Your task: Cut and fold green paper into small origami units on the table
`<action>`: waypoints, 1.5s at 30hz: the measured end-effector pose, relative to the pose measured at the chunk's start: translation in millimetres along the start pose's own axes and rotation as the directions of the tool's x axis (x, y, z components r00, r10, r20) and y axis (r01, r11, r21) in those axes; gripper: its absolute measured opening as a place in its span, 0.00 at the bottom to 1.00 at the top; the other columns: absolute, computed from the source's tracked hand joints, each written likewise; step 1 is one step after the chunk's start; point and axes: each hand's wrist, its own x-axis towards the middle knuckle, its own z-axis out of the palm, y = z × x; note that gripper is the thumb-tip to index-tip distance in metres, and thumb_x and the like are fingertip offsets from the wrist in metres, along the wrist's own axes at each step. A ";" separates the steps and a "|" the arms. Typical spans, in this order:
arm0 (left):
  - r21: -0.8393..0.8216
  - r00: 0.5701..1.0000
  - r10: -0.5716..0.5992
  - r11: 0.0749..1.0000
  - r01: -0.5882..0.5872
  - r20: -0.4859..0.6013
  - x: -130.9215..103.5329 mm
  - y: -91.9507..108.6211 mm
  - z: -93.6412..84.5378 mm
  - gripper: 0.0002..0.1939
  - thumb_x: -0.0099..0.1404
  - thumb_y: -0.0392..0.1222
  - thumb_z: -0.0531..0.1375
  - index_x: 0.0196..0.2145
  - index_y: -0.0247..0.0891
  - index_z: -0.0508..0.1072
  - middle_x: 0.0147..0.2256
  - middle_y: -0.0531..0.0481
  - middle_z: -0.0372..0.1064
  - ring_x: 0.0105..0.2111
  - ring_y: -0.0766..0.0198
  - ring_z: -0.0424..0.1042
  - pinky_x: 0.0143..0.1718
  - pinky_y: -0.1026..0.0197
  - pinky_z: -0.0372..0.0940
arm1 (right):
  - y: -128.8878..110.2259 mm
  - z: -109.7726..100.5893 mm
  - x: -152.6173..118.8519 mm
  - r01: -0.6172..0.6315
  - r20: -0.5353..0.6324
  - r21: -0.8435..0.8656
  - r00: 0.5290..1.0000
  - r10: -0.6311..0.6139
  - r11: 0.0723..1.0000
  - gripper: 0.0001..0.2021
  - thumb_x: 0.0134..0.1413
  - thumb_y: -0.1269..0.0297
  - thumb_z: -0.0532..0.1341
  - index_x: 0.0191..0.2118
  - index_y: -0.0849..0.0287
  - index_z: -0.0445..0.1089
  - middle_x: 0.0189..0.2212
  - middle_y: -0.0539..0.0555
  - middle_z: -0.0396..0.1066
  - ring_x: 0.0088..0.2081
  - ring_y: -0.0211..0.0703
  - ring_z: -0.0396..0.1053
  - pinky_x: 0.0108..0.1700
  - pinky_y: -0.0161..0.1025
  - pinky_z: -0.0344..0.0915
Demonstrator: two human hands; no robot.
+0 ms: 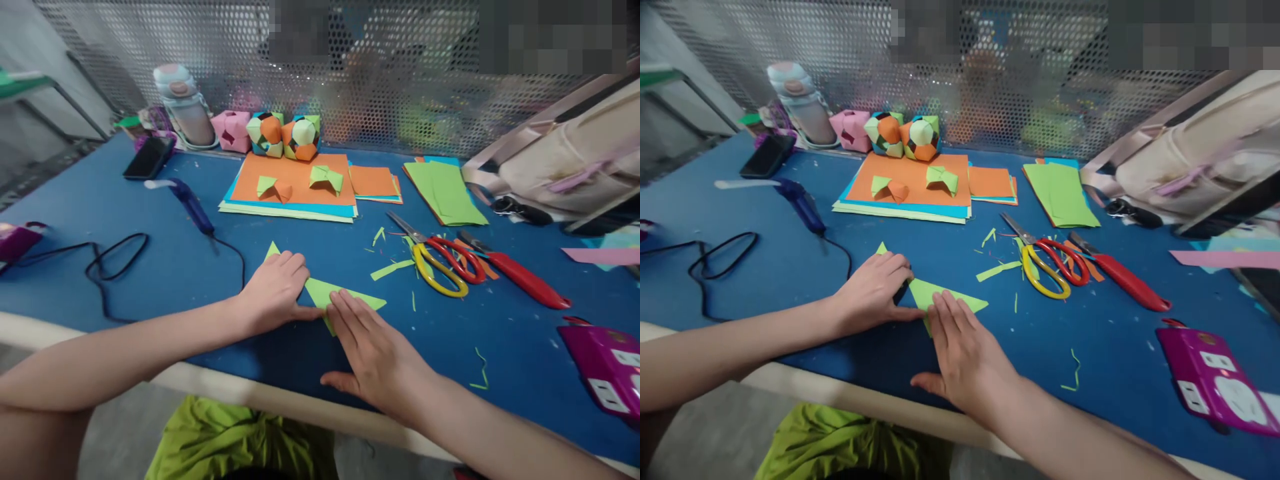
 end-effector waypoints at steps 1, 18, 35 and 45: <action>0.021 1.000 -0.002 1.000 0.002 0.012 0.2 -3.3 -1.9 0.27 0.56 0.63 0.57 0.33 0.31 0.72 0.34 0.42 0.67 0.35 0.54 0.64 0.39 0.52 0.61 | 0.3 1.3 -1.5 0.002 0.011 0.006 1.000 -0.002 1.000 0.42 0.54 0.39 0.51 0.54 0.81 0.64 0.55 0.75 0.62 0.58 0.64 0.58 0.56 0.52 0.61; -0.076 0.939 0.345 0.936 -0.343 0.016 -2.1 8.2 5.3 0.11 0.65 0.29 0.49 0.30 0.32 0.69 0.31 0.43 0.66 0.35 0.59 0.64 0.39 0.58 0.61 | 3.5 -2.9 -1.4 0.036 -0.015 -0.022 0.999 -0.036 0.999 0.40 0.53 0.39 0.52 0.50 0.80 0.68 0.51 0.74 0.67 0.55 0.63 0.63 0.55 0.51 0.65; 0.168 0.976 0.206 0.967 -0.192 -0.067 -0.2 15.6 9.1 0.14 0.67 0.39 0.50 0.31 0.29 0.71 0.30 0.41 0.64 0.32 0.54 0.64 0.31 0.54 0.59 | 12.9 -22.1 15.3 -0.186 -0.019 -0.229 0.982 0.187 0.955 0.32 0.57 0.44 0.52 0.42 0.75 0.72 0.32 0.69 0.75 0.30 0.52 0.69 0.33 0.45 0.60; 0.166 0.952 0.225 0.967 -0.192 -0.208 -4.8 26.2 6.7 0.15 0.67 0.41 0.50 0.42 0.27 0.70 0.42 0.36 0.69 0.43 0.50 0.67 0.46 0.49 0.60 | 44.1 -21.6 10.2 -0.359 0.154 0.013 0.923 0.353 0.933 0.05 0.56 0.67 0.56 0.34 0.61 0.69 0.30 0.56 0.71 0.35 0.48 0.69 0.35 0.41 0.59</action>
